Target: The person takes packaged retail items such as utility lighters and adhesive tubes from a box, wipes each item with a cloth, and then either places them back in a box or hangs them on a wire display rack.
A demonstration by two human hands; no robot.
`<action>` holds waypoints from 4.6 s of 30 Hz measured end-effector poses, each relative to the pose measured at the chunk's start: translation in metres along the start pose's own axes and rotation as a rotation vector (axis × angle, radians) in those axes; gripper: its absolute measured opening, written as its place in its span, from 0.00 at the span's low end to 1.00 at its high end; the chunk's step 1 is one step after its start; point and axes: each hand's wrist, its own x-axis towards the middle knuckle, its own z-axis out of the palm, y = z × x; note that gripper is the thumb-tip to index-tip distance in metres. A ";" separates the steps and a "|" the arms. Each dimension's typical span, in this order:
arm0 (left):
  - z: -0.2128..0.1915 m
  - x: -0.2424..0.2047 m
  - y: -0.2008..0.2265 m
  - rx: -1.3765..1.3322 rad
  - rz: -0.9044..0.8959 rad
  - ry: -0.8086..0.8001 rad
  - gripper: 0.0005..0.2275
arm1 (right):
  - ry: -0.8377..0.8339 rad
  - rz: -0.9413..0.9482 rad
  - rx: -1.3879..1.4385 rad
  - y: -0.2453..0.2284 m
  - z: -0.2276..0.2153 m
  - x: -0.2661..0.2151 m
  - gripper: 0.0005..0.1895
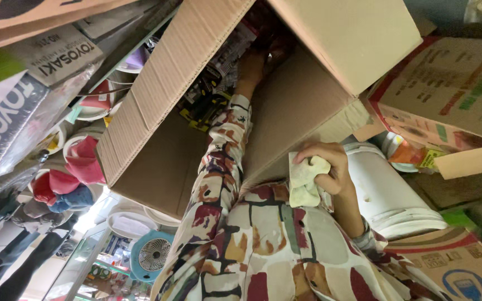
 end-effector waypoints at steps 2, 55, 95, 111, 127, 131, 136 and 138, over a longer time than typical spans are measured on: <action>-0.001 0.000 -0.012 -0.112 -0.173 -0.175 0.16 | 0.007 -0.006 0.012 0.004 0.001 -0.002 0.22; -0.235 0.009 0.547 -0.688 0.582 0.195 0.04 | 1.462 -0.563 -0.185 -0.100 -0.229 -0.121 0.21; -0.237 0.232 0.660 -0.404 1.219 -0.683 0.09 | 1.317 -0.096 -0.113 -0.189 -0.354 -0.157 0.16; -0.260 0.319 0.653 -0.979 0.704 -0.339 0.12 | 2.278 -0.647 0.028 -0.123 -0.336 -0.209 0.06; -0.138 0.320 0.618 -1.776 0.186 -0.700 0.17 | 2.075 -0.657 0.603 -0.054 -0.342 -0.031 0.20; -0.142 0.337 0.597 -1.655 0.238 -0.472 0.13 | 2.018 -0.775 0.594 -0.036 -0.353 -0.060 0.19; -0.167 0.360 0.574 -0.778 0.683 -0.162 0.16 | 2.099 -0.702 0.290 -0.124 -0.372 -0.081 0.22; -0.173 0.351 0.585 -0.791 0.842 -0.245 0.16 | 2.031 -0.677 0.075 -0.162 -0.378 -0.069 0.25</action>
